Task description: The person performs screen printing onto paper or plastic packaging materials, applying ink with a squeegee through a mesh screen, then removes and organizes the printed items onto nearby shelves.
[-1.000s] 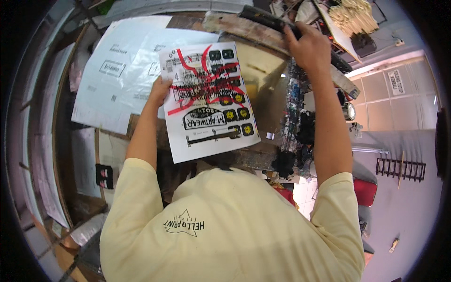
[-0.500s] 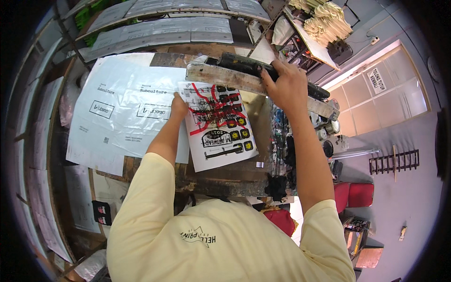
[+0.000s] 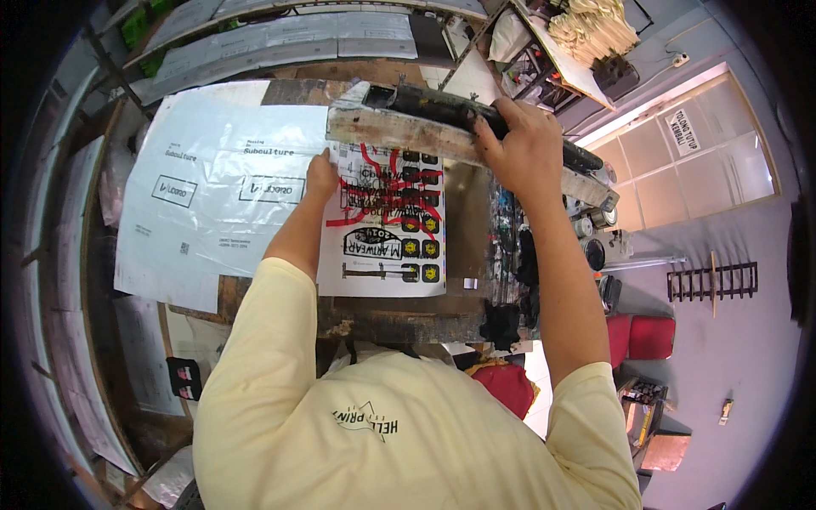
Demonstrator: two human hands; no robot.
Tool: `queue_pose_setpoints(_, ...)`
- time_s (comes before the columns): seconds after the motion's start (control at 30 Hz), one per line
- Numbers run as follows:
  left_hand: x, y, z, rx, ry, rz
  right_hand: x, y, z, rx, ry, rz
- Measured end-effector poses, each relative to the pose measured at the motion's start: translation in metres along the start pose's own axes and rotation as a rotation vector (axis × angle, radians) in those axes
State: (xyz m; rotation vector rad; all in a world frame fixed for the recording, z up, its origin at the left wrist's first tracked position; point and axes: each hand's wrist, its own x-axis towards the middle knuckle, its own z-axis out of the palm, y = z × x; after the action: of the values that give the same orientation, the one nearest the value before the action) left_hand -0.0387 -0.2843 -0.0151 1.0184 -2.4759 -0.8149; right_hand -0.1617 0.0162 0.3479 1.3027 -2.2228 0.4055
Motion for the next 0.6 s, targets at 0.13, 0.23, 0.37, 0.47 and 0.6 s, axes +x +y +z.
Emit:
queue_pose_setpoints(0.13, -0.017, 0.010, -0.005, 0.084, 0.110, -0.008, 0.001, 0.005, 0.007, 0.026, 0.056, -0.028)
queue_pose_setpoints(0.23, -0.050, 0.033, -0.023, 0.091, 0.167, 0.066, -0.003, 0.013, 0.014, 0.012, 0.095, -0.056)
queue_pose_setpoints(0.37, -0.169, 0.044, -0.059, -0.044, 0.184, 0.289, 0.002, 0.005, 0.018, -0.007, 0.109, -0.104)
queue_pose_setpoints(0.47, -0.292, 0.055, -0.101, -0.059, 0.085, 0.237, 0.007, 0.001, 0.012, -0.025, 0.041, -0.060)
queue_pose_setpoints(0.6, -0.393, 0.047, -0.105, -0.389, -0.184, -0.285, 0.012, 0.012, 0.011, -0.010, 0.050, -0.063)
